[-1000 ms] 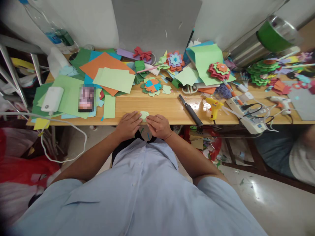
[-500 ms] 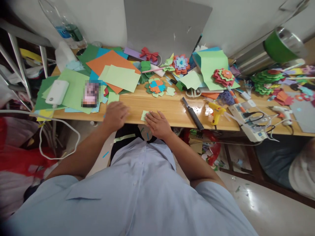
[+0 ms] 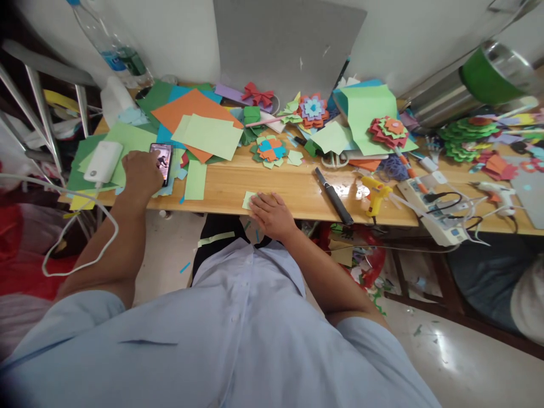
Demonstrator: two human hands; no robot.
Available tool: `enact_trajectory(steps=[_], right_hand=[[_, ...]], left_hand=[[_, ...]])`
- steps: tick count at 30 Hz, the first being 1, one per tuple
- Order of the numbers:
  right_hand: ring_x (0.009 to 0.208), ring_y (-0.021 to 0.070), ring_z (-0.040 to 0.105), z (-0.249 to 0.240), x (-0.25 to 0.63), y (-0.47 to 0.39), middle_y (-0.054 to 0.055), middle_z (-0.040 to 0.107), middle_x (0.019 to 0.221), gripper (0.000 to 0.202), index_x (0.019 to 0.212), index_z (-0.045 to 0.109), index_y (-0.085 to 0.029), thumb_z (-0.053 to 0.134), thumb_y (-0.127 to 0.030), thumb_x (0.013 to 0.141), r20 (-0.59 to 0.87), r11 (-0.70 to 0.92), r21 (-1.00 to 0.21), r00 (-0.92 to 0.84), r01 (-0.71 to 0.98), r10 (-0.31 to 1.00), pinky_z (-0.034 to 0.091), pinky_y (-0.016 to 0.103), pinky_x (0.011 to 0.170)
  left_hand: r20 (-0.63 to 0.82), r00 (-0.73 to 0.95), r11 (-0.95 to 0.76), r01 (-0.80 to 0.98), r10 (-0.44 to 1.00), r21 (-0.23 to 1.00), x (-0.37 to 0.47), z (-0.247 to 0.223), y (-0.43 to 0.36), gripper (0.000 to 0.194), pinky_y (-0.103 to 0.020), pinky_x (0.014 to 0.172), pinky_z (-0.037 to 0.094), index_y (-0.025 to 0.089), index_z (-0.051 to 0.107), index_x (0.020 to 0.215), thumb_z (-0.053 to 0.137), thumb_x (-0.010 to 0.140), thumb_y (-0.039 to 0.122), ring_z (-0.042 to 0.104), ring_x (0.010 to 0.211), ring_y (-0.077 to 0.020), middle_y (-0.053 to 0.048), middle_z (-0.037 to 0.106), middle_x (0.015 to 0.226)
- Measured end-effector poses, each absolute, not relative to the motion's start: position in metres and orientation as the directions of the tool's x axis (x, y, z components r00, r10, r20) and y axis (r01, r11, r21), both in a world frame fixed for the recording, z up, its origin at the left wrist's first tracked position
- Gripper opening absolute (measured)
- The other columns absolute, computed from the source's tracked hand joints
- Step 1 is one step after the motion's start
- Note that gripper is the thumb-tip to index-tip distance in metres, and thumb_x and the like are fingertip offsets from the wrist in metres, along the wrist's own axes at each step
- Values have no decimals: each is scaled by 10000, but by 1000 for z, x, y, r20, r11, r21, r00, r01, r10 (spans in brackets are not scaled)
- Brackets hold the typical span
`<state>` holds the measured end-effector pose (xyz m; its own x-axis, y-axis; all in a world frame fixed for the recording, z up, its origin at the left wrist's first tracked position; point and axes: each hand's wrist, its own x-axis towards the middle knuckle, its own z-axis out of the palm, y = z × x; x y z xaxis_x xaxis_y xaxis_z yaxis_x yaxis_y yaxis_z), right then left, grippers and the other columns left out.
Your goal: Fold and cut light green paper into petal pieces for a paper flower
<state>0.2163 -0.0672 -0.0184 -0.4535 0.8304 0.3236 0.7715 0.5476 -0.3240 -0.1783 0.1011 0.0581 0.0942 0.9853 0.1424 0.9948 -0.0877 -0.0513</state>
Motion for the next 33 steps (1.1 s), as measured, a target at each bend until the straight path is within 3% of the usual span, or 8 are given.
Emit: enact_trajectory(steps=[7,13,16,19,25,28,30,33], right_hand=[[1490,258,541,-16,216,-67,40,658,1509,364,1424,677,-295,563,-333,1080,342,555,-302,-455,775,822,352,542,1272],[1489,260,543,-15,215,-67,45,650,1515,364,1423,676,-297,578,-320,1073,342,554,-291,-455,780,822,371,547,1258],[1480,265,554,-17,215,-67,52,651,1512,358,1415,681,-290,583,-309,1071,361,561,-276,-457,780,813,384,551,1249],[1473,276,561,-18,215,-68,58,650,1512,364,1422,677,-273,586,-307,1071,377,577,-256,-469,776,799,394,549,1245],[1449,276,588,-16,213,-68,67,660,1496,384,1438,670,-300,597,-293,1061,390,584,-231,-475,778,789,426,551,1228],[1455,278,582,-17,213,-68,68,655,1501,403,1452,661,-307,606,-286,1053,400,589,-224,-478,776,782,437,555,1224],[1457,280,580,-18,213,-67,63,651,1504,410,1458,655,-314,612,-290,1051,406,591,-215,-479,777,778,441,555,1222],[1451,284,586,-19,212,-67,56,650,1506,395,1451,658,-301,597,-299,1060,412,592,-206,-480,779,774,444,557,1219]], left_hand=[[94,96,-100,994,991,33,-170,68,140,317,-515,1143,348,123,634,1160,450,1060,361,441,1295,-310,-108,658,1209],[149,184,-203,971,972,126,-149,79,171,477,-520,1240,276,57,624,1351,497,1068,419,419,1403,-324,-132,653,1380],[120,255,-268,957,959,109,-130,77,179,545,-568,1249,271,75,564,1490,561,1019,349,434,1456,-354,-180,598,1497],[77,363,-370,923,929,110,-108,69,179,588,-464,1263,299,203,597,1500,677,941,367,473,1472,-307,-105,599,1552],[5,497,-496,864,868,86,-64,45,164,1142,-590,1270,250,215,300,1698,816,771,637,269,1601,-474,-206,254,1764],[132,394,-415,878,910,239,-49,34,159,921,-559,1259,280,215,444,1632,778,817,485,380,1557,-434,-200,419,1689],[193,369,-415,841,909,347,-45,30,158,571,-522,1232,326,251,685,1404,721,855,403,568,1411,-369,-148,677,1451],[271,291,-385,821,918,422,-46,32,159,253,-454,1134,436,260,804,1057,636,926,396,699,1192,-304,-87,803,1130]])
